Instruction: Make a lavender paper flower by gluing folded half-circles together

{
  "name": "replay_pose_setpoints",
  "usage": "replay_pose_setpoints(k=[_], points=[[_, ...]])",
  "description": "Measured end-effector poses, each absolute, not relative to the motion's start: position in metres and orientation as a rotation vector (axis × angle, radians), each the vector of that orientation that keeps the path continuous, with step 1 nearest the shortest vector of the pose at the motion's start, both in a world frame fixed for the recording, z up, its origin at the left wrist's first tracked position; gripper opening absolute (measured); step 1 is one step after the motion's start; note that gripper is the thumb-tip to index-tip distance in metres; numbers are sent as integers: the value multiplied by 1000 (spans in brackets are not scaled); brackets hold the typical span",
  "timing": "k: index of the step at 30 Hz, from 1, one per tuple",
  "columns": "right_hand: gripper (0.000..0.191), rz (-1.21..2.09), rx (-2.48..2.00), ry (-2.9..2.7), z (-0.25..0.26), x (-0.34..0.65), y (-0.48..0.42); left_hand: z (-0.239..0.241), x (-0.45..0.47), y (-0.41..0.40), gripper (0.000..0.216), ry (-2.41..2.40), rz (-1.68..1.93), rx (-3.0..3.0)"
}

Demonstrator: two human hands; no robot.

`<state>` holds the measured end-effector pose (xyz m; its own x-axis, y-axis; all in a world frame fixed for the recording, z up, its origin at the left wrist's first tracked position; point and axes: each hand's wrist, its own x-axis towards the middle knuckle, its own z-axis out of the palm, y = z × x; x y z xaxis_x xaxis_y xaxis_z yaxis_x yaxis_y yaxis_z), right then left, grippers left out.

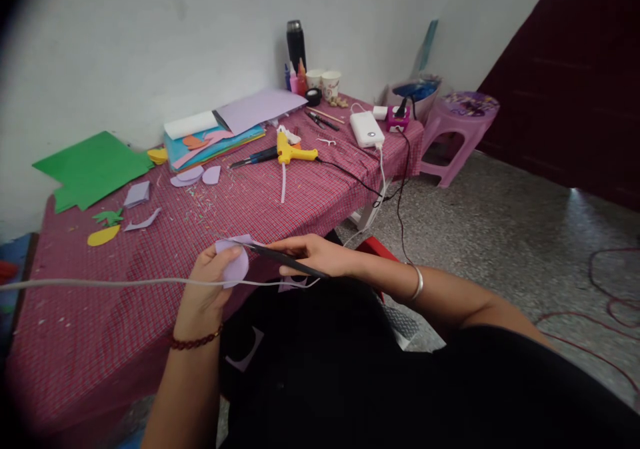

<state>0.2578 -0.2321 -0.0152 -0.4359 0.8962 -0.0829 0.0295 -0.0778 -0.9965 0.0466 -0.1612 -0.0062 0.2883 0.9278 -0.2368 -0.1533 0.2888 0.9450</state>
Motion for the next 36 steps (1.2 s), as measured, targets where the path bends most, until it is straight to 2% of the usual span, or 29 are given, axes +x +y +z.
replay_pose_setpoints(k=[8,14,21,27,36], points=[[65,1438,-1130,-1659,-5,261,-233,1,37,-152,19,1032,821,1052],[65,1346,-1112,-1705,-8,260,-232,3,33,-151,20,1044,932,1124],[64,1034,-1097,-1877,-8,263,-233,-10,35,-157,12,1050,999,1282],[63,1040,-1072,-1866,-8,266,-233,-12,34,-159,8,1067,1038,1341],[61,1016,-1104,-1898,-5,267,-234,3,38,-158,15,1059,986,1257]])
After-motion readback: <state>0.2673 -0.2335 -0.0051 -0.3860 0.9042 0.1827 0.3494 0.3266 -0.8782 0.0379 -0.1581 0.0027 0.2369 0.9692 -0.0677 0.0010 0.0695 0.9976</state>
